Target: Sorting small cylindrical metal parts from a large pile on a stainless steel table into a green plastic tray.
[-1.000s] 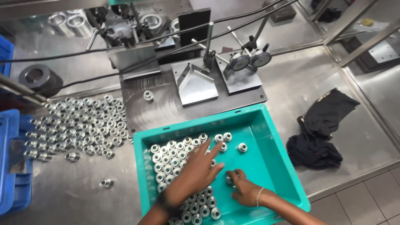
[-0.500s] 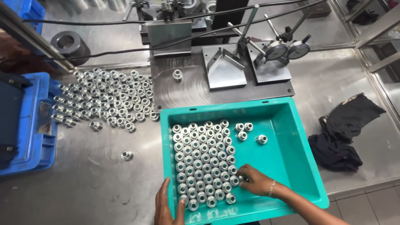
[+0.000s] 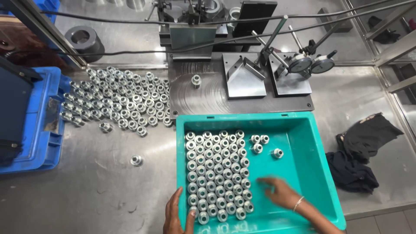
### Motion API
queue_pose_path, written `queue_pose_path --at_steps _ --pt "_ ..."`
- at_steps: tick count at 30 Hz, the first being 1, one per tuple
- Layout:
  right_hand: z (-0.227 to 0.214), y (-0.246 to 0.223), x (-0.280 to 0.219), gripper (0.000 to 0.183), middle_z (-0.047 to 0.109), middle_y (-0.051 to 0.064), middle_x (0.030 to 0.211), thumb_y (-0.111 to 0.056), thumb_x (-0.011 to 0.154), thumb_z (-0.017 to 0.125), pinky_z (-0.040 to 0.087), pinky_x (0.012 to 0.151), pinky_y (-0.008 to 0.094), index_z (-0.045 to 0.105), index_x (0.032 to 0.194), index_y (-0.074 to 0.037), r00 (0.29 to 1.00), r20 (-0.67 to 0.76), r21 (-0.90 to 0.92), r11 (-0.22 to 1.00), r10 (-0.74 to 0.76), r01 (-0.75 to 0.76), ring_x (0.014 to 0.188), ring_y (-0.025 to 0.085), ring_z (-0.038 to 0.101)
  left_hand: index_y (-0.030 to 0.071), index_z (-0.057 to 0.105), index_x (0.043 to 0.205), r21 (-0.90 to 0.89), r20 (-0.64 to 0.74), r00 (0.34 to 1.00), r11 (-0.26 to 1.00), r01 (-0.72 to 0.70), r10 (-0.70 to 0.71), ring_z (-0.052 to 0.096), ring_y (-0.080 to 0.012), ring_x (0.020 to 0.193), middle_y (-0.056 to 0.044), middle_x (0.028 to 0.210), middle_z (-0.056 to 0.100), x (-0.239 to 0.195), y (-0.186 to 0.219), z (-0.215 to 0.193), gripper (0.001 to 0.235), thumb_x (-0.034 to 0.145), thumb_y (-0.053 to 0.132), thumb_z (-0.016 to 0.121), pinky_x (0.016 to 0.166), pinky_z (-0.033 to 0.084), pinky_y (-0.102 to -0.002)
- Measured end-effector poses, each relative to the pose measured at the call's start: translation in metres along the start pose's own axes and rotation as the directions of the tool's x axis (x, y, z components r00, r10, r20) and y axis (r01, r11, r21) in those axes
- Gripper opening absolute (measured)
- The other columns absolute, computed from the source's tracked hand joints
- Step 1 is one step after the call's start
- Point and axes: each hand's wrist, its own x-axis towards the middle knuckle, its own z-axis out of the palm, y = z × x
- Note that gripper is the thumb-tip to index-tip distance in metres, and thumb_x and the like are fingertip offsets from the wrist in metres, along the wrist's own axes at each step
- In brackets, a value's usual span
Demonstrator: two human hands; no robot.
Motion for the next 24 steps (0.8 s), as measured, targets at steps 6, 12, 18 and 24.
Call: queue_pose_path --at_steps 6,12,18,24 --pt "-0.075 -0.052 0.09 0.06 0.063 0.021 0.122 -0.046 0.085 0.074 0.046 0.1 0.049 0.062 0.136 -0.018 0.865 -0.331 -0.484 0.855 -0.377 0.187 0.114 0.038 0.057 0.01 0.043 0.148 0.015 -0.035 0.999 0.999 0.04 -0.04 0.054 -0.0357 0.134 -0.02 0.143 0.052 -0.003 -0.007 0.004 0.075 0.079 0.006 0.07 0.109 0.045 -0.045" --pt "-0.058 -0.028 0.09 0.057 0.06 0.014 0.118 -0.056 0.081 0.073 0.042 0.106 0.047 0.064 0.132 -0.033 0.976 -0.136 -0.477 0.875 -0.17 0.086 0.119 0.035 0.052 0.001 0.043 0.147 0.005 -0.059 0.992 0.994 -0.112 0.113 0.054 -0.0401 0.13 -0.025 0.14 0.052 -0.008 -0.07 0.022 0.074 0.08 0.014 0.072 0.109 0.043 -0.049" --pt "-0.011 0.042 0.007 0.07 0.045 0.017 0.138 -0.057 0.088 0.067 0.037 0.114 0.05 0.04 0.148 -0.035 0.98 -0.094 -0.326 0.924 0.178 -0.199 0.134 0.037 0.041 -0.002 0.045 0.144 0.035 -0.111 0.973 0.98 -0.197 0.2 0.055 -0.0407 0.127 -0.025 0.137 0.053 -0.01 -0.1 0.033 0.074 0.079 0.019 0.073 0.108 0.043 -0.05" --pt "-0.002 -0.064 -0.047 0.082 0.02 0.008 0.16 -0.042 0.093 0.063 0.052 0.11 0.049 0.016 0.159 -0.036 0.859 0.242 0.202 0.843 0.451 -0.499 0.144 0.031 0.037 0.0 0.042 0.147 -0.01 -0.051 0.996 0.997 -0.08 0.079 0.054 -0.0391 0.13 -0.025 0.14 0.051 -0.008 -0.044 0.012 0.074 0.081 0.012 0.071 0.109 0.043 -0.048"
